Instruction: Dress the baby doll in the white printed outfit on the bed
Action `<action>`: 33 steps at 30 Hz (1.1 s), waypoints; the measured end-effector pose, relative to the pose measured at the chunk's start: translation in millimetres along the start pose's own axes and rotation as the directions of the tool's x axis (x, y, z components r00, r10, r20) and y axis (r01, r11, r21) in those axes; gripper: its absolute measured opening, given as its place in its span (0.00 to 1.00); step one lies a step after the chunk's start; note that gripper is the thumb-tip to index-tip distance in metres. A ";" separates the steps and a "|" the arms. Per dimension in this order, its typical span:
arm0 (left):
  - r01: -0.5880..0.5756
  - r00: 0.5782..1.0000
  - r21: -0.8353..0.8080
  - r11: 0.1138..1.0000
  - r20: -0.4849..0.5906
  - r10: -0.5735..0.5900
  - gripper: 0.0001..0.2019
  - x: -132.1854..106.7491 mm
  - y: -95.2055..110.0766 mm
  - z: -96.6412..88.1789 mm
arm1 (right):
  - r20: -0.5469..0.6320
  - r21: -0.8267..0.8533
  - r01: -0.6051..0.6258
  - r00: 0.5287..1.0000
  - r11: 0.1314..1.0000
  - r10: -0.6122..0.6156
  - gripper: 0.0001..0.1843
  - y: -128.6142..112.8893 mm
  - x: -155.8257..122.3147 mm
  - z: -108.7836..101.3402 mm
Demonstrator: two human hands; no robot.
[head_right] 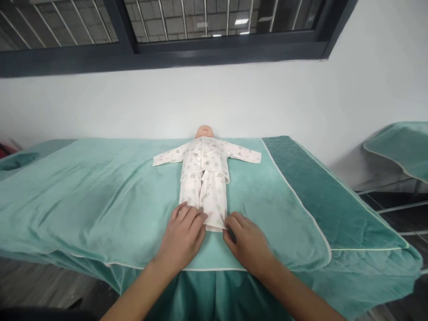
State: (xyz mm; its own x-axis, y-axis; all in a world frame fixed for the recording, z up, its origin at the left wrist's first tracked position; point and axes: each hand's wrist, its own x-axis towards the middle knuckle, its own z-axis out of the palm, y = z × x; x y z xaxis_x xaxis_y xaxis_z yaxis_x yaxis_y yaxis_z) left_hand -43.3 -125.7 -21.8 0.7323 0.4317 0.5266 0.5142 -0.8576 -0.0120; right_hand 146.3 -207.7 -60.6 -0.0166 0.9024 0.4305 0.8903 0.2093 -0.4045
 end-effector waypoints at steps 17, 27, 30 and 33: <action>0.039 0.992 -0.096 0.995 -0.116 -0.050 0.08 -12.7 5.7 2.6 | 0.085 0.134 0.002 0.996 0.991 -0.013 0.06 13.7 -11.7 -11.0; 0.608 0.737 -0.080 0.790 -0.312 -0.599 0.12 -171.3 -43.8 -10.8 | 0.092 0.166 -0.130 0.989 0.977 0.116 0.14 41.0 -26.0 -11.8; 0.841 0.541 0.136 0.523 -0.204 -0.816 0.13 -245.0 -77.9 -17.6 | 0.137 0.192 -0.208 0.973 0.959 0.184 0.19 46.5 -18.3 -12.7; 0.908 0.312 0.339 0.245 -0.157 -0.937 0.21 -310.8 -109.8 -36.6 | 0.190 0.231 -0.334 0.937 0.914 0.294 0.23 53.9 -2.8 -20.5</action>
State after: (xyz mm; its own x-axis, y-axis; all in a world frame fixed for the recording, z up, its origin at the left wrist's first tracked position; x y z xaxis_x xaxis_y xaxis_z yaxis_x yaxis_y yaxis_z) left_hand -343.8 -175.9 -153.1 -0.3236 0.8944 0.3086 0.9426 0.2764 0.1873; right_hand 203.7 -206.7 -67.1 0.1598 0.9784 0.1314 0.7140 -0.0226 -0.6998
